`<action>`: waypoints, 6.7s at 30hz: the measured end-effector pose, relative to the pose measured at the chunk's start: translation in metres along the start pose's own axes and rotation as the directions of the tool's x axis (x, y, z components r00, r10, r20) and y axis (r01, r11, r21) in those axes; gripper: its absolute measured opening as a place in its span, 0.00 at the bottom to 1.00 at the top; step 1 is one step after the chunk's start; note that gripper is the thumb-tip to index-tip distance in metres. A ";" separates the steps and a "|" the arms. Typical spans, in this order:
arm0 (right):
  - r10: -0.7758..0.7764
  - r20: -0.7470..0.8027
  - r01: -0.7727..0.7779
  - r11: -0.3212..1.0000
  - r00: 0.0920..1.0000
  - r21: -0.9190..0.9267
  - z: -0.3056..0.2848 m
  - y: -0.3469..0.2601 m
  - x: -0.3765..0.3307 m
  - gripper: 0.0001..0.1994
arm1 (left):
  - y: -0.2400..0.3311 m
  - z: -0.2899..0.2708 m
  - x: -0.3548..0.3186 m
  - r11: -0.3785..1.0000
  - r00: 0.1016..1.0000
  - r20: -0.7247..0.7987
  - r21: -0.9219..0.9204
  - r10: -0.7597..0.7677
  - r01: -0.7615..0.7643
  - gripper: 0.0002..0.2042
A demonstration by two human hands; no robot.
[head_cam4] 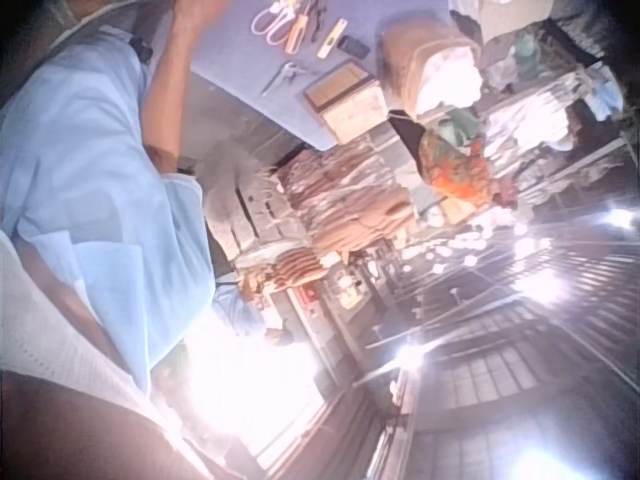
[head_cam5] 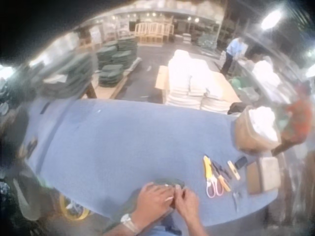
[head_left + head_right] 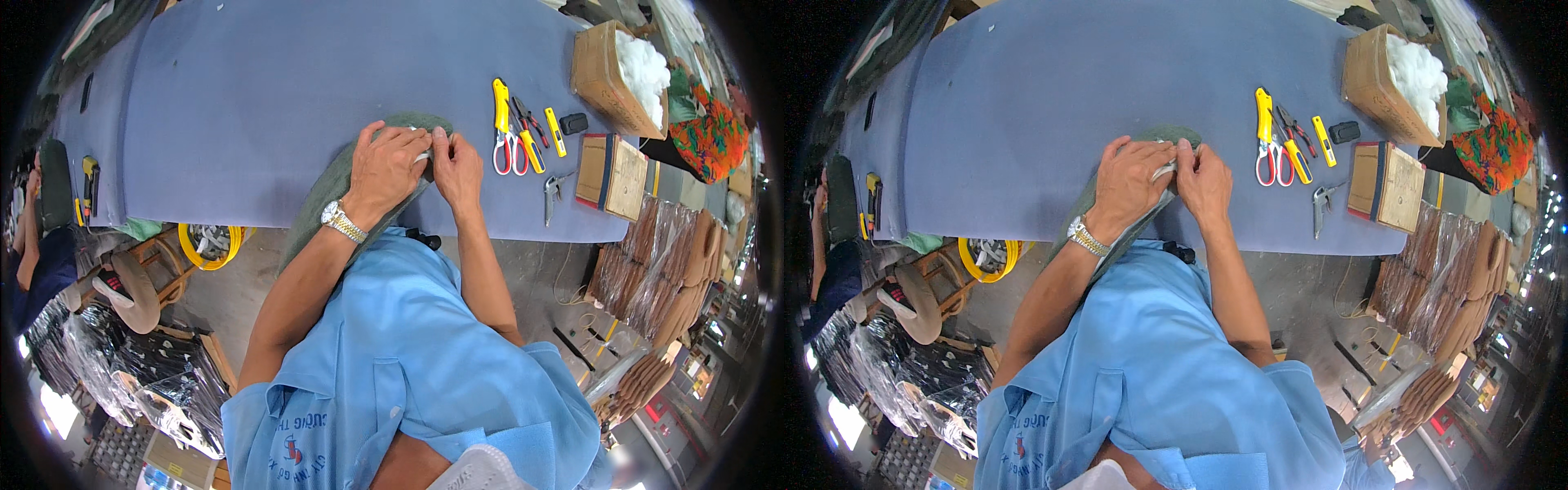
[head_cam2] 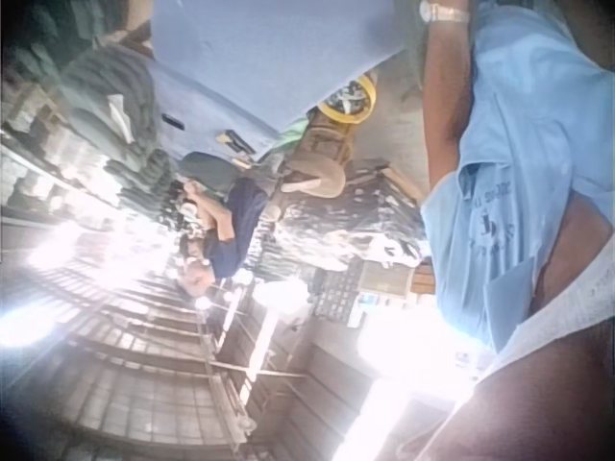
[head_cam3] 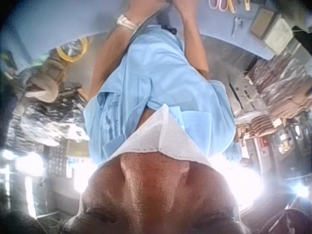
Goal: The person assembles a cushion by inserting a foam insert into a fabric cover, smoothing the edges, and securing the cover with a staple gun. They then trim excess fabric with a utility knife and place the finished cushion on a stack.
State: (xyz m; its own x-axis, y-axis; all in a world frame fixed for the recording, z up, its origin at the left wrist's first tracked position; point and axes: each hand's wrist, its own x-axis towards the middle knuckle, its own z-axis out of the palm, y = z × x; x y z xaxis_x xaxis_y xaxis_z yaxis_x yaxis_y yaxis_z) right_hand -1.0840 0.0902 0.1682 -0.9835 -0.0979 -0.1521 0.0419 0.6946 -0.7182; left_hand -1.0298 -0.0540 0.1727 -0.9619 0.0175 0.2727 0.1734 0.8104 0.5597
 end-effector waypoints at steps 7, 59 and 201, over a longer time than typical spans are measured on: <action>-0.129 -0.021 0.122 0.858 0.991 0.499 0.020 0.037 -0.003 0.19 | 0.019 -0.002 -0.010 0.992 0.998 0.049 0.123 -0.034 0.028 0.22; 0.045 -0.017 -0.023 0.763 0.999 0.646 -0.006 0.062 -0.003 0.15 | -0.070 -0.061 -0.086 0.682 0.787 0.591 -0.503 -0.176 0.531 0.29; 0.063 0.060 -0.082 0.425 0.996 0.902 0.048 0.031 -0.020 0.14 | -0.006 -0.012 0.005 0.983 0.971 0.202 0.103 0.132 -0.155 0.23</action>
State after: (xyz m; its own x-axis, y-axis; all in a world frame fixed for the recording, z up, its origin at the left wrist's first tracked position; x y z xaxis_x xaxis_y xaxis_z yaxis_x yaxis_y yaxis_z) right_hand -1.0541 0.0796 0.1160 -0.9665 -0.0964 -0.2380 0.2567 -0.3396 -0.9049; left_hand -1.0328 -0.0659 0.1796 -0.9533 0.2419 0.1806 0.2976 0.8537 0.4273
